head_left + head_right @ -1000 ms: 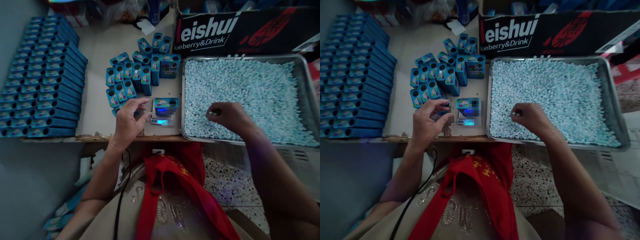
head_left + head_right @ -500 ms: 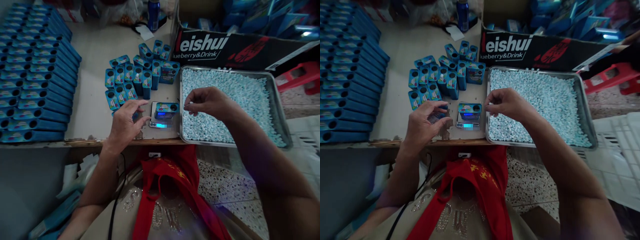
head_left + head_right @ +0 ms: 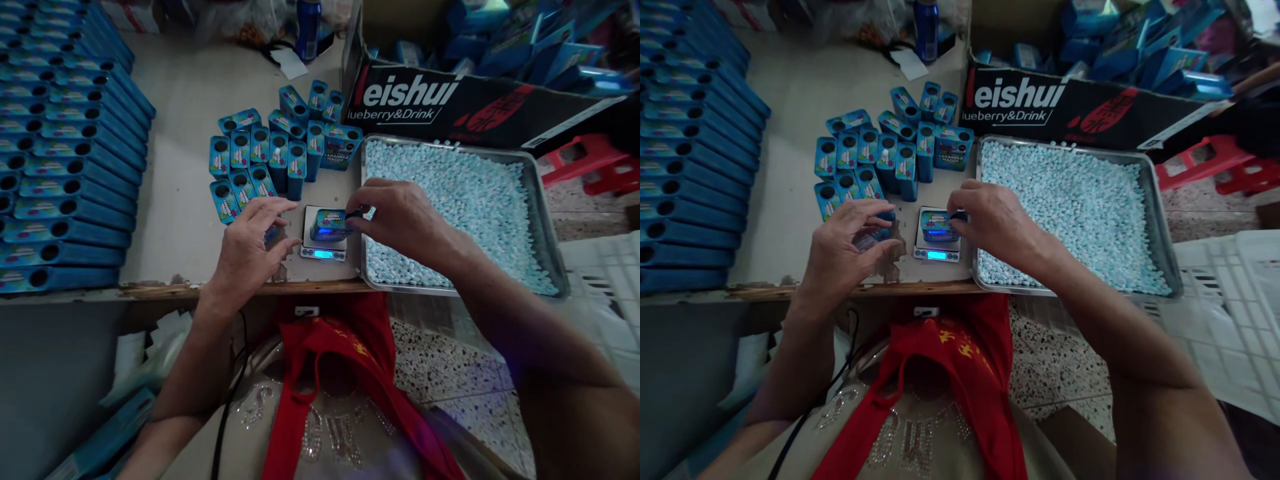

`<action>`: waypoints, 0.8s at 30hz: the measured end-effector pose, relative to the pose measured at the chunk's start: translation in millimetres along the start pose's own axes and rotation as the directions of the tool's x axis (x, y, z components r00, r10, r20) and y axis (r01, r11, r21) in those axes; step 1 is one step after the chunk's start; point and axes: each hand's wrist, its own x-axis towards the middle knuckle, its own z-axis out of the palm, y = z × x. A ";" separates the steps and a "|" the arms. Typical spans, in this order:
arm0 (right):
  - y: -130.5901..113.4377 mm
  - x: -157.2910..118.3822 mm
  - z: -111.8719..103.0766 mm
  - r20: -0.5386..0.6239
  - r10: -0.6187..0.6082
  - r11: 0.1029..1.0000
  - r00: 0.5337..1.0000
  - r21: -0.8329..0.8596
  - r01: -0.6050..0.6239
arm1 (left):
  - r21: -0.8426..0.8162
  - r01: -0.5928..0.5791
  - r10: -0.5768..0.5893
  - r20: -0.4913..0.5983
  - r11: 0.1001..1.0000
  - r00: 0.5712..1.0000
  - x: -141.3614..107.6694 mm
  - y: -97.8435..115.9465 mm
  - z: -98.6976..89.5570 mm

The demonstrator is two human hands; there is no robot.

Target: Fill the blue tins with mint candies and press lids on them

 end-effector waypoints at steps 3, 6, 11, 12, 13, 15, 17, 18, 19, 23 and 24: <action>8.9 -6.7 -5.3 -0.044 0.046 0.998 0.998 0.047 -0.044 | -0.009 -0.022 0.022 0.000 1.000 1.000 2.7 0.5 1.2; 40.1 -31.8 -7.0 -0.101 0.189 0.982 0.977 -0.005 -0.191 | 0.000 -0.016 0.016 -0.001 1.000 1.000 4.7 1.9 -0.1; 97.6 -95.7 25.5 0.108 0.344 0.919 0.933 -0.241 -0.312 | 0.027 -0.019 0.019 0.026 0.999 0.999 12.9 10.1 1.3; 102.2 -102.2 35.2 0.131 0.334 0.917 0.934 -0.276 -0.289 | 0.032 -0.026 0.024 0.034 0.999 0.999 16.1 13.4 3.6; 104.7 -104.6 44.2 0.129 0.321 0.913 0.938 -0.306 -0.270 | 0.037 -0.031 0.030 0.044 0.999 0.999 19.7 17.1 6.5; 106.5 -97.8 57.1 0.075 0.307 0.901 0.949 -0.346 -0.264 | 0.049 -0.039 0.036 0.072 0.998 0.997 27.0 25.4 12.6; 109.7 -82.1 61.1 0.014 0.323 0.896 0.946 -0.326 -0.301 | 0.067 -0.041 0.035 0.096 0.997 0.995 32.2 32.4 16.1; 112.8 -74.3 60.1 -0.009 0.343 0.898 0.939 -0.289 -0.331 | 0.079 -0.041 0.033 0.099 0.996 0.995 33.2 34.6 16.1; 116.8 -68.2 57.8 -0.025 0.366 0.903 0.930 -0.232 -0.361 | 0.094 -0.037 0.028 0.097 0.995 0.995 33.0 35.6 14.6; 132.2 -69.3 43.3 -0.031 0.402 0.914 0.915 0.063 -0.400 | 0.158 0.020 -0.028 0.046 0.987 0.999 24.9 29.5 1.9; 133.1 -74.0 39.5 -0.022 0.392 0.915 0.920 0.111 -0.387 | 0.161 0.035 -0.041 0.035 0.986 0.999 23.0 27.0 -0.3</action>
